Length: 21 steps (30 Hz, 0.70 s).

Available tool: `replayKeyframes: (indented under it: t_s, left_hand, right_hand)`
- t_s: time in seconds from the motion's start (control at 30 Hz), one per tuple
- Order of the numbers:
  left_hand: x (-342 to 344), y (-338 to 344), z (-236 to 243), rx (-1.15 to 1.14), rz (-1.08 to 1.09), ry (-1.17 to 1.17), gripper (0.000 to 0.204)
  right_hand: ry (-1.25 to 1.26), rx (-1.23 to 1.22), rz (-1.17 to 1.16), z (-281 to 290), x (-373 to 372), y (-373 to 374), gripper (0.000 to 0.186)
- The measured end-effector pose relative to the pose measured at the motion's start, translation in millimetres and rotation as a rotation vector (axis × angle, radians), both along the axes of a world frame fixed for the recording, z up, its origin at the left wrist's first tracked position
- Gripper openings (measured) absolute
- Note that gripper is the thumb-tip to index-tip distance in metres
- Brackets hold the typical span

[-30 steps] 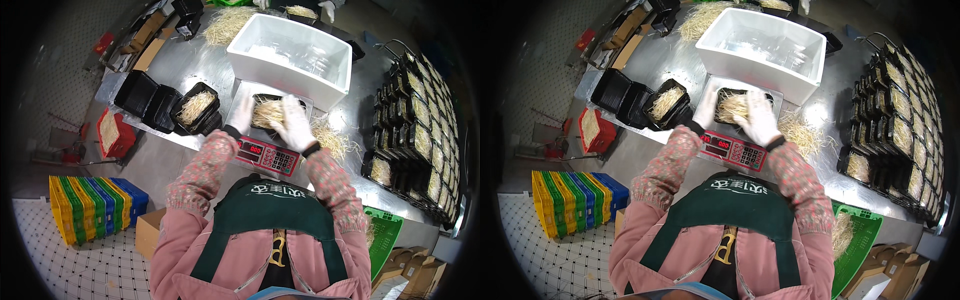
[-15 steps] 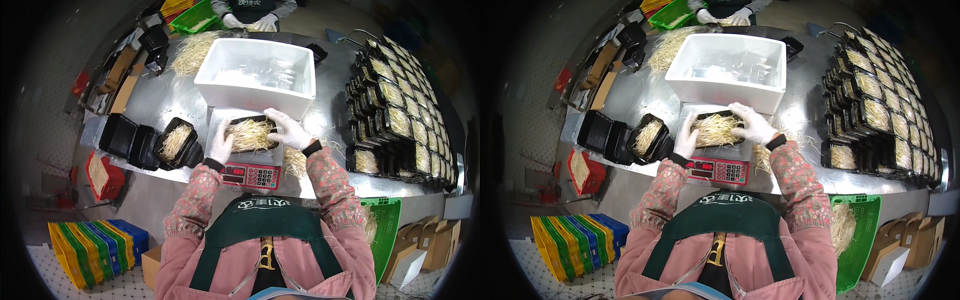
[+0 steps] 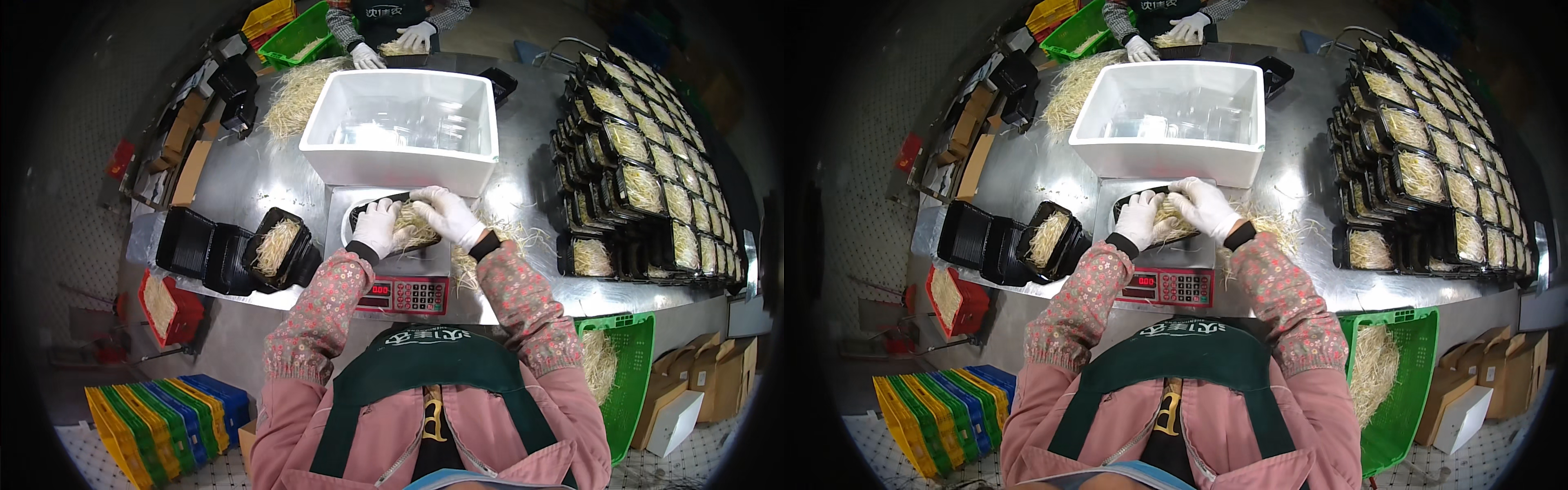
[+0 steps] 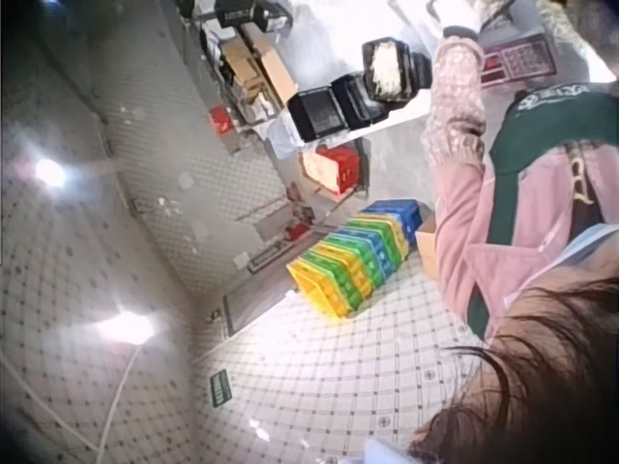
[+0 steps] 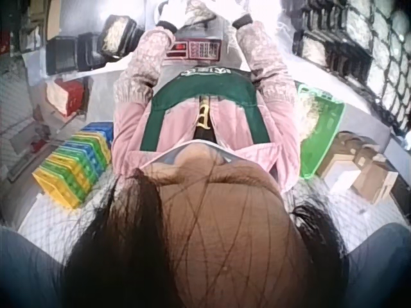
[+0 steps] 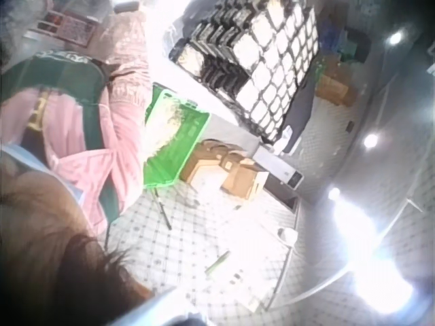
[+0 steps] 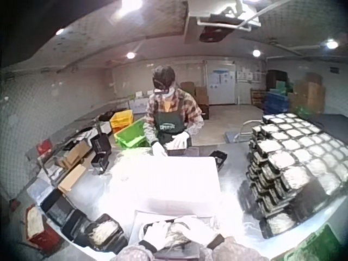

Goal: The person scoops dried noodles from a green crate into black trays, places each tray on a digital scale, and adjusts the noodles to reach a target weight. The person then stacks the filled trays on the right side of the table. A coworker performs similar actions across the table.

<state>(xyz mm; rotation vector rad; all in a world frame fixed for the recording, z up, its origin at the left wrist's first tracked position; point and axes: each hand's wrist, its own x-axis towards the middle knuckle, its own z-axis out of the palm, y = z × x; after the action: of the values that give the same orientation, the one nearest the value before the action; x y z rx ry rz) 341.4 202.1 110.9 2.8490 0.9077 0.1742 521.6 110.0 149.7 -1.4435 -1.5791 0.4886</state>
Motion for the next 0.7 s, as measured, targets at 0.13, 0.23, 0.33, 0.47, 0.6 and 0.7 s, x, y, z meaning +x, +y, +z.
replayKeyframes:
  t_s: [0.13,0.23,0.33,0.47,0.6,0.7]
  left_hand:
    - [5,-2,-3,0.015,0.035,0.060,0.068]
    - [1,3,-4,-0.034,0.023,0.017,0.074]
    - [-9,3,3,-0.167,0.043,-0.061,0.086]
    - [-40,-10,34,-0.329,0.023,-0.516,0.084]
    - [-43,-26,-3,-0.160,0.239,-0.650,0.060]
    - [-18,-26,-26,-0.154,0.266,-0.324,0.055]
  right_hand:
    - [-0.227,-0.219,0.363,-10,-10,-4,0.027]
    - [-0.250,-0.317,0.321,-37,-18,3,0.028]
    - [0.016,-0.318,0.489,-35,-5,-3,0.025]
    - [0.159,-0.304,0.217,12,25,-19,0.028]
    - [-0.105,0.110,0.056,-8,-2,4,0.028]
    - [-0.367,0.022,0.026,-48,-34,27,0.038]
